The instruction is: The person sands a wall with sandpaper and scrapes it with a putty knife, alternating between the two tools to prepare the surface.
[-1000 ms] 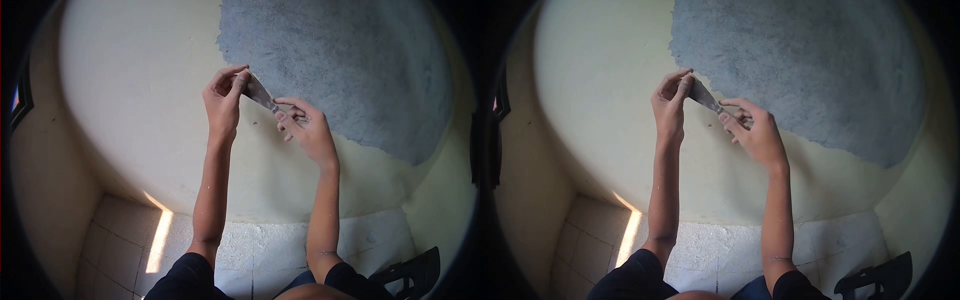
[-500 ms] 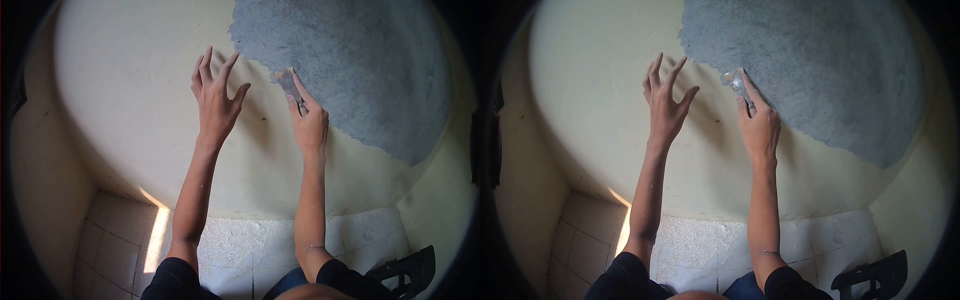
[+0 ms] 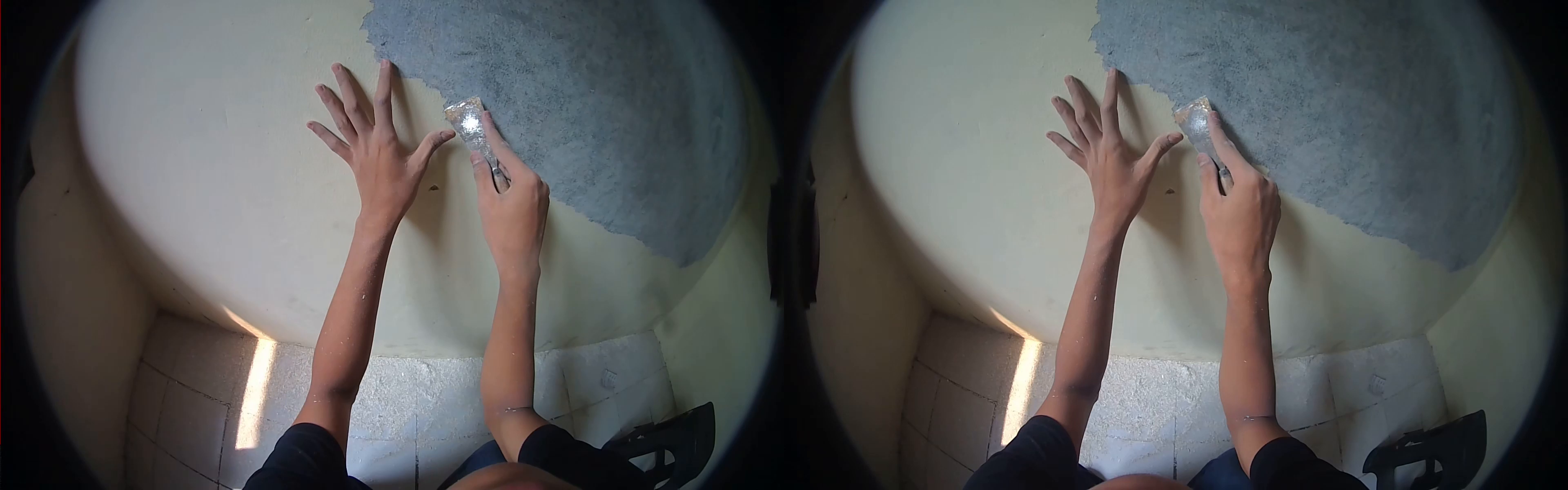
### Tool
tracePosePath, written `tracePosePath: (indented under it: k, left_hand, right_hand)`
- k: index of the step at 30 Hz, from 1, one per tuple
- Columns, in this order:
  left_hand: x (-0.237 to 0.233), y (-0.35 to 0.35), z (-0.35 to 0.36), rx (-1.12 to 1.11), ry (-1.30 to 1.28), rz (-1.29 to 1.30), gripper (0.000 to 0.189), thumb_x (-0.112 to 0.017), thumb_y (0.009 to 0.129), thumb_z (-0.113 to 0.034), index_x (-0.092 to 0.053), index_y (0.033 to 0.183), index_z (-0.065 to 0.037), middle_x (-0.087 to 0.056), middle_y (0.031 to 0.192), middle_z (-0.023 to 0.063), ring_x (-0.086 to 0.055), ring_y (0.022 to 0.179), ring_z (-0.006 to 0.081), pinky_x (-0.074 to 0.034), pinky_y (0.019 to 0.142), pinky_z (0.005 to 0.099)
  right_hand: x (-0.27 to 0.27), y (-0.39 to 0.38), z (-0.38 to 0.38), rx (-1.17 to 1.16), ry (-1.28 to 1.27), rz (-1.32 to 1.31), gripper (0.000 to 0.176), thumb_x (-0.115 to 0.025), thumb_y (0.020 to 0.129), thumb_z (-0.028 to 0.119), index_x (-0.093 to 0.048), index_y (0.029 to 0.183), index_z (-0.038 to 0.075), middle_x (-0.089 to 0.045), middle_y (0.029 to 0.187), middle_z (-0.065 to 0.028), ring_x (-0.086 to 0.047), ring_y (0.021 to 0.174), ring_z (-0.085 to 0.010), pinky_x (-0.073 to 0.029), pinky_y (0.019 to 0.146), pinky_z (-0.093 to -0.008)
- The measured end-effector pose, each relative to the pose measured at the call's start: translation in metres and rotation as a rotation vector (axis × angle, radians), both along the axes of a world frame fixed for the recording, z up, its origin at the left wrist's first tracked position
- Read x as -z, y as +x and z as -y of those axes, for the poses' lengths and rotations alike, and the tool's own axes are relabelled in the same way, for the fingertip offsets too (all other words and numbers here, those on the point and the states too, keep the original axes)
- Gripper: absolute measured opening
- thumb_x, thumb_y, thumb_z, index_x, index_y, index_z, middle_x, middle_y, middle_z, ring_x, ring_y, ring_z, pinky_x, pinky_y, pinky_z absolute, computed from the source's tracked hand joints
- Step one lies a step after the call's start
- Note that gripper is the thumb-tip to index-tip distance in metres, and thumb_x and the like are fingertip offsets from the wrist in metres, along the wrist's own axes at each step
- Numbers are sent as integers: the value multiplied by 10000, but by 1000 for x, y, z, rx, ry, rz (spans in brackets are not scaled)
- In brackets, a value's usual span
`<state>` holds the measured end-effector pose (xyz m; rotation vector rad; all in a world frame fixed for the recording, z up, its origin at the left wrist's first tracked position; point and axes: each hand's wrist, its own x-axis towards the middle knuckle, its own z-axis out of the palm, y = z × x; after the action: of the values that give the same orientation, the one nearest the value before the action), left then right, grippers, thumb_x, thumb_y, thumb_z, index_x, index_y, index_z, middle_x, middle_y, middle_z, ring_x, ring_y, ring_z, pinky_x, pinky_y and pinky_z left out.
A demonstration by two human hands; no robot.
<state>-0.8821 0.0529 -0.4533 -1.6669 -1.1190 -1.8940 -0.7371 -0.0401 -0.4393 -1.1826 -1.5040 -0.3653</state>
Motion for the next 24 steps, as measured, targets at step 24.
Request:
tracePosePath:
  k: [24]
  left_hand:
    - [3, -7, -3, 50, -3, -84, 983, -735, 894, -647, -264, 1682, -296, 97, 1743, 252, 221, 1569, 498, 189, 1151, 742]
  right_hand:
    - [-2, 2, 1, -17, -41, -10, 463, -604, 1035, 198, -589, 1492, 123, -727, 1196, -256, -716, 1081, -433, -565, 956, -489]
